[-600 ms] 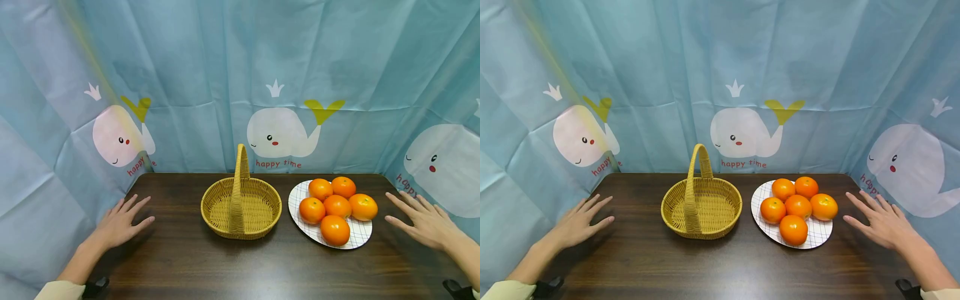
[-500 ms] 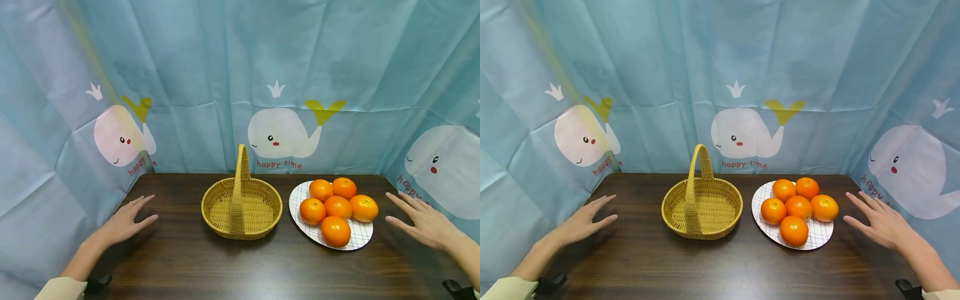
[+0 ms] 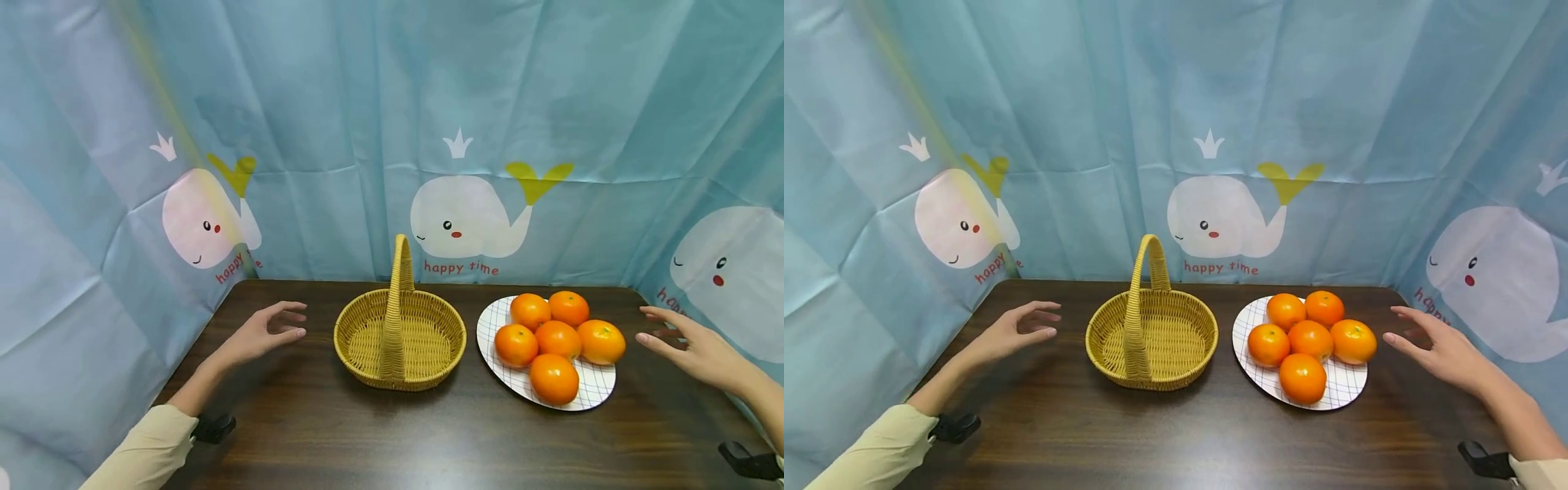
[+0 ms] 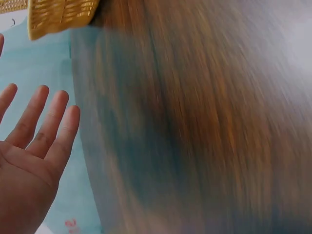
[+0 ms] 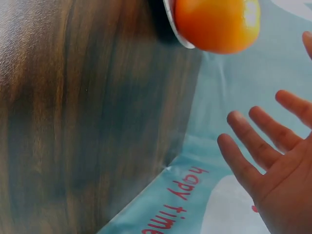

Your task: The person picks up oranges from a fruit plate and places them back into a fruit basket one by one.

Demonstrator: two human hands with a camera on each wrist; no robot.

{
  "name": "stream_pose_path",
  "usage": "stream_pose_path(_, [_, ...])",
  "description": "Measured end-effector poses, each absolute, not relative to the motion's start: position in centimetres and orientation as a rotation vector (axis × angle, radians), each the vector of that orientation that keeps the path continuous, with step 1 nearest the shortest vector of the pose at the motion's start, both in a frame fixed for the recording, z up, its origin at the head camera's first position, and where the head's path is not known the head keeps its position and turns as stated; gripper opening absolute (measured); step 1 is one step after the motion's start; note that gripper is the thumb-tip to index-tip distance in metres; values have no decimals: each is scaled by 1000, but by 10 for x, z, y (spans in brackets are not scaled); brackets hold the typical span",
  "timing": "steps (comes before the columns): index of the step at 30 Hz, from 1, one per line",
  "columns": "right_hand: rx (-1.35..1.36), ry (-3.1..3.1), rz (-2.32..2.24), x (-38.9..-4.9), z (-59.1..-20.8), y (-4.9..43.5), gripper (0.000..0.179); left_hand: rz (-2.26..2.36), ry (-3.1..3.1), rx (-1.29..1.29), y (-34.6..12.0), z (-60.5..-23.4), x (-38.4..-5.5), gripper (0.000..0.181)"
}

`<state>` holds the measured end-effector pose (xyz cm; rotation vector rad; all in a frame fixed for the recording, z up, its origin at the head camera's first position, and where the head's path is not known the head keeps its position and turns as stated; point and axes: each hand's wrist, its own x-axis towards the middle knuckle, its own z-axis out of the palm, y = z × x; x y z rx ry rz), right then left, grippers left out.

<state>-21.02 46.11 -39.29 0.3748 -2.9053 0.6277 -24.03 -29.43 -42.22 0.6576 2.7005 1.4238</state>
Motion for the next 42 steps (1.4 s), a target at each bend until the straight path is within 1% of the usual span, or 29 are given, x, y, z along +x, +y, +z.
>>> stream_pose_path(7, [349,-2887,727,-213,-396,468,63,1444,2576,763,-265,-433,-256,54])
stream_pose_path(18, [294,-2901,903,-210,-409,476,75,1502,2483,758,-246,-439,-256,60])
stream_pose_path(23, [282,-2922,941,-212,-410,472,79,1508,2471,788,-240,-438,-258,62])
stream_pose_path(34, [307,-2894,982,-219,-417,473,80,1486,2474,775,-239,-441,-263,59])
stream_pose_path(39, [352,-2902,980,-223,-419,474,83,1497,2465,789,-238,-441,-262,59])
stream_pose_path(42, [412,-2893,1049,-226,-419,471,81,1502,2454,785,-238,-440,-262,59])
